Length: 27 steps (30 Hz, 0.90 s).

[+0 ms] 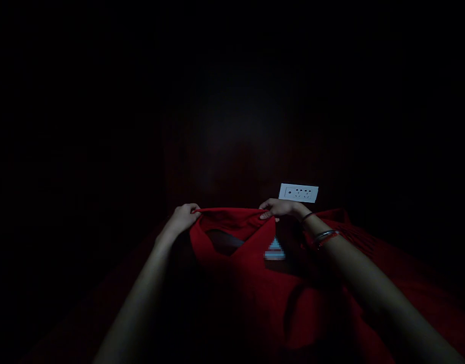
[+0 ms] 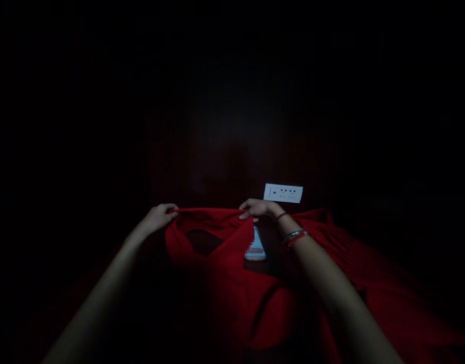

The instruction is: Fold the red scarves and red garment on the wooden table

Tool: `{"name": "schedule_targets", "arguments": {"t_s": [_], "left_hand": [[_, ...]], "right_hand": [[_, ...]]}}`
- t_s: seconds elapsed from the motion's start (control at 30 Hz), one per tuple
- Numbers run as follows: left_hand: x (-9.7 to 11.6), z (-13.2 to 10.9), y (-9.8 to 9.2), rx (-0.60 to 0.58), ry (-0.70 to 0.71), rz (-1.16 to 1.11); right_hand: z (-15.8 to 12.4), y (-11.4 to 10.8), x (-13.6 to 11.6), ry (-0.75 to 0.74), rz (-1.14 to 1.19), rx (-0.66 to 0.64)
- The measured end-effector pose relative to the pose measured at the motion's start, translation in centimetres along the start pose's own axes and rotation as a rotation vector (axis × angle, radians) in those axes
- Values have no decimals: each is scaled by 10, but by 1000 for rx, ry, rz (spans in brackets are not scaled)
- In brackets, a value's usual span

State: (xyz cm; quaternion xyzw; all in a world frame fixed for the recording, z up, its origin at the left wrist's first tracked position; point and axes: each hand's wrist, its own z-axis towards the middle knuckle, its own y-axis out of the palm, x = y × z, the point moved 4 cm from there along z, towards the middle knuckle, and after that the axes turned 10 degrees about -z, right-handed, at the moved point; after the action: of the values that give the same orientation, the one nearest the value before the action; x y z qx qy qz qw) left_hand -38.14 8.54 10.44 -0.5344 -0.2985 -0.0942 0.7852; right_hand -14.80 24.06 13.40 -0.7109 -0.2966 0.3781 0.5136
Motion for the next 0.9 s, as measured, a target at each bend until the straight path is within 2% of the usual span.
{"name": "schedule_targets", "arguments": {"t_s": [0.07,0.13,0.2,0.27,0.37,0.5,0.57,0.67,0.73,0.8,0.9], "left_hand": [[6,-7,-18,13,-22,69],[10,-13,-22,49,-63,177],[11,-15,-13,89,-112,270],[9,-13,1,100,-153,322],[6,-9,15,143,-167,336],[5,-7,19,269,-136,334],[-1,-6,26,210,-178,310],[-15,-3,42,-7,-310,236],[-20,-2,47,-71,-366,198],[-22,-1,45,-52,-381,180],[-23,-1,41,-71,-380,178]], "right_hand": [[-10,-11,-2,31,-38,80],[-11,-17,-5,129,-198,220],[-2,-14,-11,224,-388,314],[10,-3,-17,296,-496,332],[28,12,-21,383,-506,330],[40,23,-15,470,-441,405],[45,31,-10,497,-388,357],[52,47,-5,506,-335,266],[52,53,-5,503,-318,251],[49,56,-8,480,-291,307],[33,60,-24,334,-231,514]]}}
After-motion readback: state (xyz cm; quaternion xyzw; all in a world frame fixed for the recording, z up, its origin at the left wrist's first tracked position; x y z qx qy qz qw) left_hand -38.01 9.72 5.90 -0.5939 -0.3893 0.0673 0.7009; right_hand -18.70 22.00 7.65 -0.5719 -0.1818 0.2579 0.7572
